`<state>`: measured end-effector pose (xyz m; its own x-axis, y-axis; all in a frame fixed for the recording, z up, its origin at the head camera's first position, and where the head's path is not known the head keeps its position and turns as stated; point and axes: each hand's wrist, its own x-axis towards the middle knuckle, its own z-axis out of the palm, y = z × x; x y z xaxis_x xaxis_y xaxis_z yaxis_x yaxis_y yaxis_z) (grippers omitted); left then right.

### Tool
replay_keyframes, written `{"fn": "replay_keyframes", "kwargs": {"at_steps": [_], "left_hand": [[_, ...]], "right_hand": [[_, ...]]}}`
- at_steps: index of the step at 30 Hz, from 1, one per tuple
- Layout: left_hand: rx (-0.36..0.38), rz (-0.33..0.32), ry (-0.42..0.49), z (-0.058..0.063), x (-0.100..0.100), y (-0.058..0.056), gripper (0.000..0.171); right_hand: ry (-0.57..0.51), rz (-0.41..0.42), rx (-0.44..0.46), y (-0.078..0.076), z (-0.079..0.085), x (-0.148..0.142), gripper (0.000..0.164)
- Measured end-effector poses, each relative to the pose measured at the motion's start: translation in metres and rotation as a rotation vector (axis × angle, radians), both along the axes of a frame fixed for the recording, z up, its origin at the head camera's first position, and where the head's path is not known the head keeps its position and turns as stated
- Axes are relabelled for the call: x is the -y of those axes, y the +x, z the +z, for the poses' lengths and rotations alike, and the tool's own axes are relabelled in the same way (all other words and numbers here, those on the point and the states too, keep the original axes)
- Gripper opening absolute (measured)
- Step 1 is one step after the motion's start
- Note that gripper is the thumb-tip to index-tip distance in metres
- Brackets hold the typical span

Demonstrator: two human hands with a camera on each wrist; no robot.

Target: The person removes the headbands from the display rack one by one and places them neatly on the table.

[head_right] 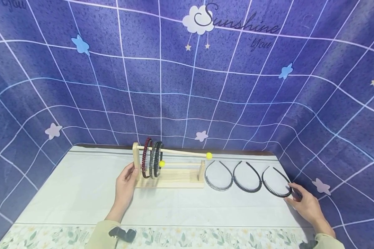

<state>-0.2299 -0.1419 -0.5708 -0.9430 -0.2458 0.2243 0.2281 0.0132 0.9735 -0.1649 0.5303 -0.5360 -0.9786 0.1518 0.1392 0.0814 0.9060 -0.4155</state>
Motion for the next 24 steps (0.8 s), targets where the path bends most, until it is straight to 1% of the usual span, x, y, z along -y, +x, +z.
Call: {"fn": "replay_keyframes", "kwargs": {"at_steps": [3,9,11,13,16,20,24], "left_hand": [[0.001,0.000,-0.004,0.000,0.000,0.000,0.045],[-0.003,0.003,0.004,0.001,0.000,0.001,0.045],[-0.002,0.003,-0.001,0.001,0.000,0.001,0.044],[-0.002,0.004,-0.005,0.001,0.000,0.001,0.045],[-0.009,0.009,-0.003,0.002,-0.001,0.001,0.044],[-0.011,0.018,0.005,0.003,-0.001,0.001,0.044],[-0.007,0.017,-0.003,0.003,-0.001,0.002,0.045]], "right_hand": [[-0.007,0.001,0.005,0.000,0.001,0.001,0.069],[-0.010,0.032,-0.031,0.000,0.002,0.003,0.074],[-0.001,0.057,-0.083,0.001,0.002,0.005,0.074],[0.008,0.087,-0.154,0.002,0.003,0.008,0.071],[-0.003,0.128,-0.251,0.003,0.009,0.016,0.065],[-0.039,0.139,-0.294,0.004,0.022,0.033,0.062],[-0.069,0.145,-0.369,0.003,0.034,0.051,0.062]]}}
